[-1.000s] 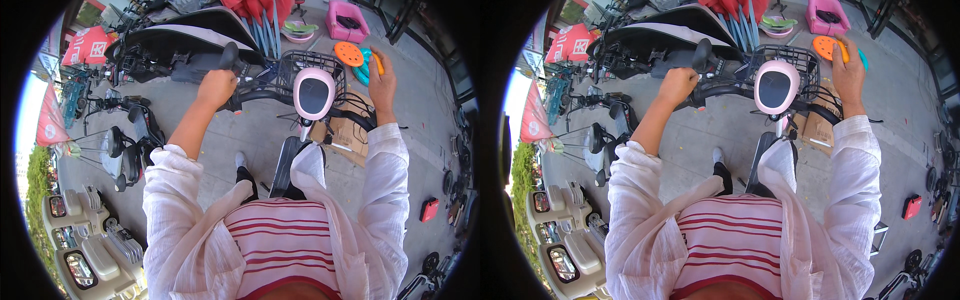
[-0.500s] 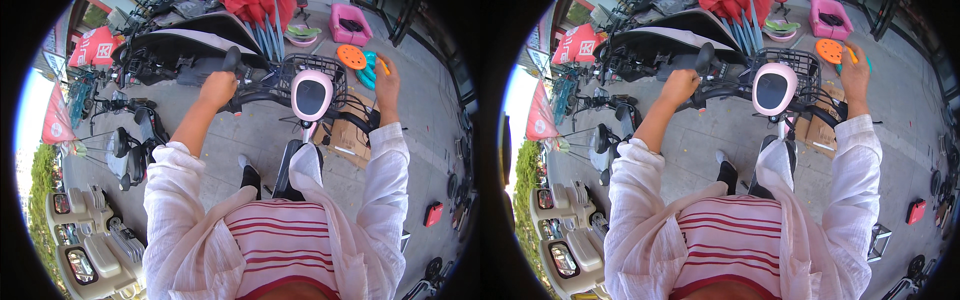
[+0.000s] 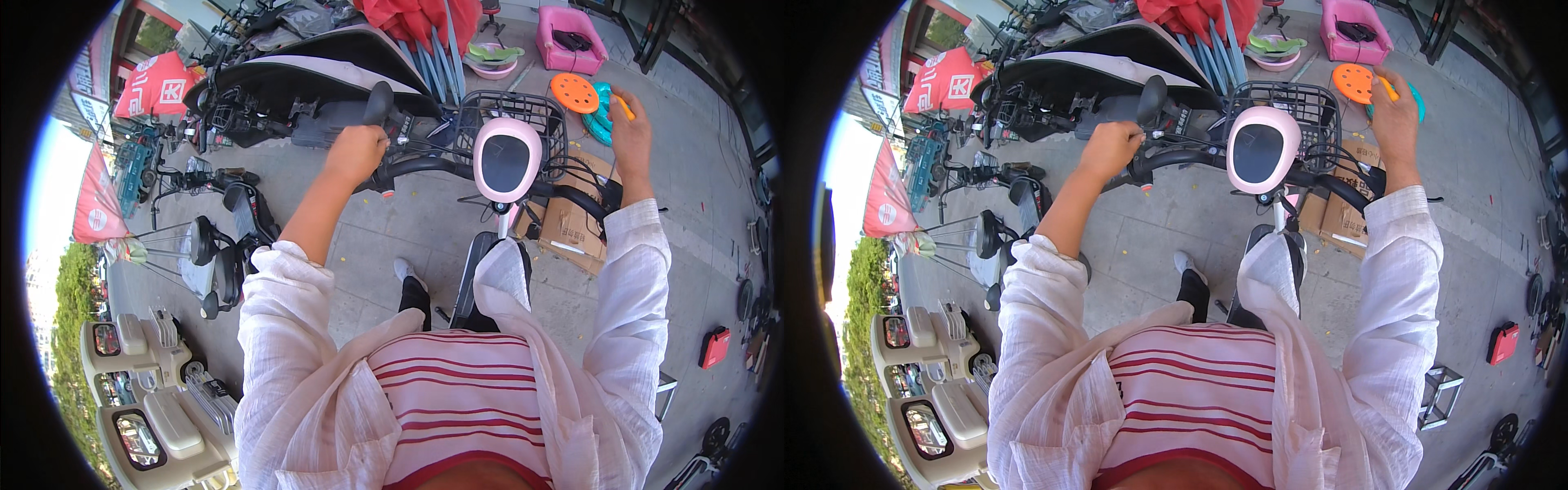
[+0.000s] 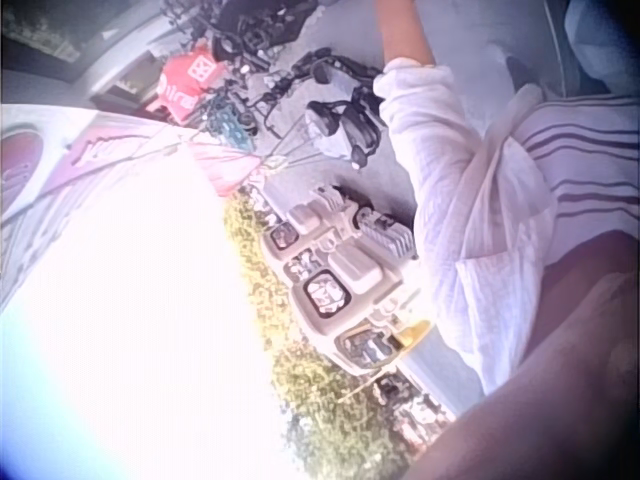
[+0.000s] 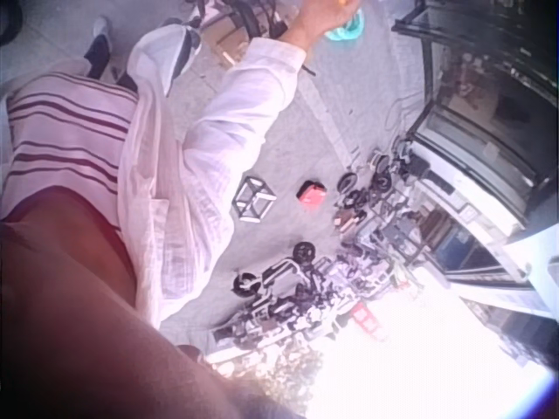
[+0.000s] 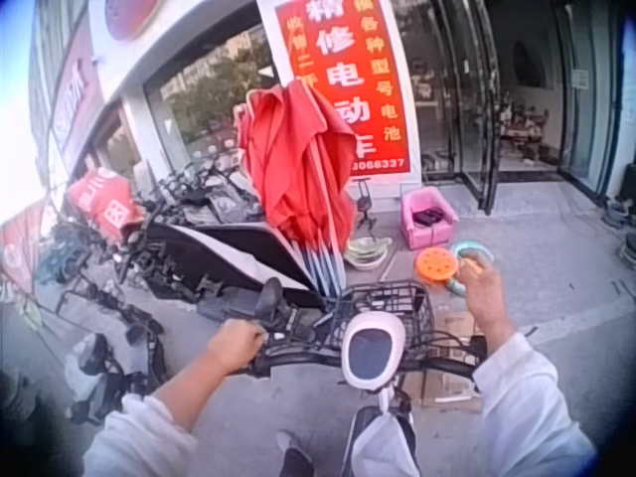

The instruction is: The person uses a yellow screwdriver to tighten screws on the handlebar assembly of a pink electric scooter. They repeatedly adjust the grip and apply torque to fasteners on the left and right sides of the handlebar stem.

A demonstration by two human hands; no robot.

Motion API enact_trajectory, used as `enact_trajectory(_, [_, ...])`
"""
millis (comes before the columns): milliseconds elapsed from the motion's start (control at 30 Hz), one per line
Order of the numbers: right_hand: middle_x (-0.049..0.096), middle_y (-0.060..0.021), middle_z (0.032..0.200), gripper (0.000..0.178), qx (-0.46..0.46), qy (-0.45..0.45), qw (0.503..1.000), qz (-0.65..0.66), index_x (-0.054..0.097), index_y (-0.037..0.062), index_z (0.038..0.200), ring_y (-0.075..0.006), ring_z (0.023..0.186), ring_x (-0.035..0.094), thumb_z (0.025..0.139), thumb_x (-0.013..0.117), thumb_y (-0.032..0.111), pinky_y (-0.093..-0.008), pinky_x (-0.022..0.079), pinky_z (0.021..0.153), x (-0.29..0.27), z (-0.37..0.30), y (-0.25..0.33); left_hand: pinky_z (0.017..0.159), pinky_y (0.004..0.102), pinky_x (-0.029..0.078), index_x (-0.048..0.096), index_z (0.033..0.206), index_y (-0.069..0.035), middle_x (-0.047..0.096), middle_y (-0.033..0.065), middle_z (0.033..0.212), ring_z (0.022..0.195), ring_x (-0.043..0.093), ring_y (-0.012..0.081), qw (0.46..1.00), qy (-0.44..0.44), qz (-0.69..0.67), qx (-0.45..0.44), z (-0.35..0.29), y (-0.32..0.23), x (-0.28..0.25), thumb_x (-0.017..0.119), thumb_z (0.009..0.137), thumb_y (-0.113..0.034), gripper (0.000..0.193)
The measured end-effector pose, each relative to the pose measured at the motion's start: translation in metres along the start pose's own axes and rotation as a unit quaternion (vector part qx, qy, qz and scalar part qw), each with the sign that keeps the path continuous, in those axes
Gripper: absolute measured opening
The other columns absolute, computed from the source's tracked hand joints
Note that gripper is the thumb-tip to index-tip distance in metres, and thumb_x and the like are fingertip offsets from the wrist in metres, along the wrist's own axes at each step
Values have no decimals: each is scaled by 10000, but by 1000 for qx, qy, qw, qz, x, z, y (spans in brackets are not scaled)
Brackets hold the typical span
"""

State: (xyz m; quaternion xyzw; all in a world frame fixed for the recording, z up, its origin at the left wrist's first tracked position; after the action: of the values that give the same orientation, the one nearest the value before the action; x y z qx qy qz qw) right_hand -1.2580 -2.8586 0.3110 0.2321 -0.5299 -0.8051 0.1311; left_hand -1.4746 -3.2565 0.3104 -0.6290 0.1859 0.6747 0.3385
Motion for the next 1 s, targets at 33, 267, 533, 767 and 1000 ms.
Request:
enact_trajectory(33, [618,-27,886,313,7,3,1000,-5,678,50,1230,-96,806,558,980,593,219,-262,464,724,0,0,-1,765,451,534,716,930,-36,700,194,865,839,673,396,1000,-9,2,0,-1,-1,1,683,873,-158,139])
enact_trajectory(267, [607,-22,862,303,23,18,999,-26,687,78,1225,-93,792,553,977,592,224,-256,449,692,2,1,-2,718,447,544,649,936,-17,687,220,852,812,678,405,993,-121,4,12,-15,6,5,674,865,-79,98])
enact_trajectory(533, [598,-20,838,299,41,31,998,-21,690,87,1226,-89,791,549,980,591,224,-250,438,679,5,0,-4,797,447,537,684,973,-24,708,167,937,874,687,350,961,-155,-157,-166,-25,77,21,654,827,-27,149])
enact_trajectory(767, [575,-15,822,296,35,49,998,-10,687,68,1225,-92,777,533,985,592,213,-245,436,687,8,1,-6,821,418,541,743,1094,-87,739,114,983,879,699,352,993,-110,-30,-11,-21,16,-6,683,865,-94,236])
enact_trajectory(1000, [572,-8,818,306,40,57,997,-21,682,73,1240,-82,772,528,989,592,223,-242,427,665,7,2,-9,832,400,533,765,985,-54,724,161,976,918,686,357,1000,-10,-11,4,-8,8,-3,712,852,-158,177])
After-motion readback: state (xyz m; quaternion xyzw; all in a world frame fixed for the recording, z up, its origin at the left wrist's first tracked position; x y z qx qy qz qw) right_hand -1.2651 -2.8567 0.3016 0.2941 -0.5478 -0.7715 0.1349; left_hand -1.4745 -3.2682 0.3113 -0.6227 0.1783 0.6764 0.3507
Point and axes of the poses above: each hand's wrist, its own z-axis towards the middle knuckle, its own x-axis out of the palm, y = z × x, the point moved 10 cm from there along z, towards the middle knuckle
